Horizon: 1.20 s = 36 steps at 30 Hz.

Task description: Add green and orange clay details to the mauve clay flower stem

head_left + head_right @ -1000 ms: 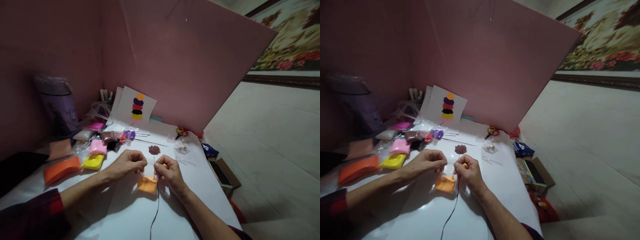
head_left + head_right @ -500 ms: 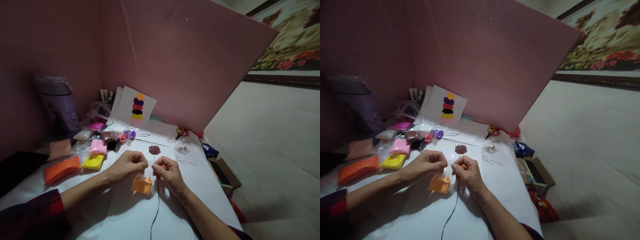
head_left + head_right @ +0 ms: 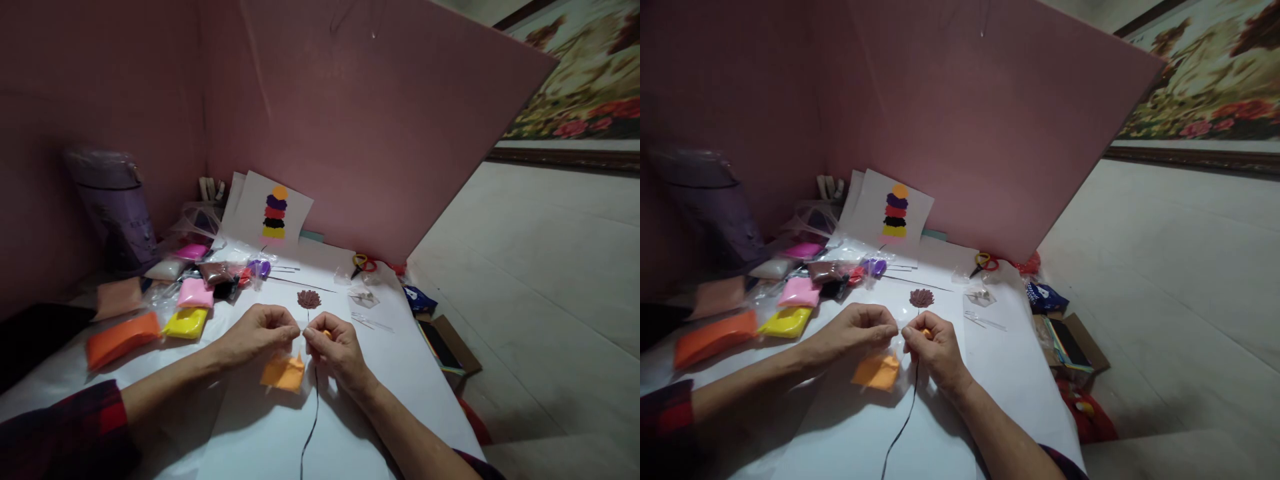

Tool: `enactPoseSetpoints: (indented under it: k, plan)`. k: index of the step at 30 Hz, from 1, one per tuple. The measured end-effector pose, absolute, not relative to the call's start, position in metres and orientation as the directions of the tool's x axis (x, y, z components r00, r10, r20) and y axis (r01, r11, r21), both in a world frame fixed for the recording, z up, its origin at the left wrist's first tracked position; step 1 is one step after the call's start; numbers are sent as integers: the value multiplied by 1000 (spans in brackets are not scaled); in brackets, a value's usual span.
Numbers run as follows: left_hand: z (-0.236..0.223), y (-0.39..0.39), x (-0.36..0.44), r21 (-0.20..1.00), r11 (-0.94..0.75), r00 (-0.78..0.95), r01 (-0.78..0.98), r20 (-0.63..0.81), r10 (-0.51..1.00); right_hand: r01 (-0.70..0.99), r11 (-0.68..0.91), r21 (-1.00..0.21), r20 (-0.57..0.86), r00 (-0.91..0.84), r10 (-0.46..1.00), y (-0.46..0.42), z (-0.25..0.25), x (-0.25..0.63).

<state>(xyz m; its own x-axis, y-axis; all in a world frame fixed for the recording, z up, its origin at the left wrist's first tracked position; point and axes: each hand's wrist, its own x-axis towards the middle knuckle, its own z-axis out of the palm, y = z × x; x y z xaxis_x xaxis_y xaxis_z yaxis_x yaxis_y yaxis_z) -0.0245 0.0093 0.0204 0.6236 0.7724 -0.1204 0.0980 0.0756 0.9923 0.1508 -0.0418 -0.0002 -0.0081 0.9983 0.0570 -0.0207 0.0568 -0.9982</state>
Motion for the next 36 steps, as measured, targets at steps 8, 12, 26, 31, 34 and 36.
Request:
enactPoseSetpoints:
  k: [8, 12, 26, 31, 34, 36]
  plan:
    - [28, 6, -23, 990, 92, 637, 105, -138, 759, 10, 78, -997, 77, -22, 997, -42, -3, 150]
    - [24, 6, -24, 989, 68, 636, 132, -137, 759, 49, 54, -997, 50, -76, 996, -43, -6, 150]
    - [24, 7, -20, 989, 69, 594, 129, -133, 793, 39, 84, -996, 84, -4, 996, -44, 0, 151]
    - [23, 11, -25, 993, 32, 567, 111, -89, 819, -45, 68, -997, 68, 18, 998, -40, -5, 153]
    - [21, 12, -26, 995, 23, 569, 99, -76, 819, -40, 61, -997, 60, 18, 998, -39, -7, 152]
    - [20, 12, -26, 996, 22, 576, 91, -71, 814, 6, 71, -997, 71, 37, 997, -39, -5, 151]
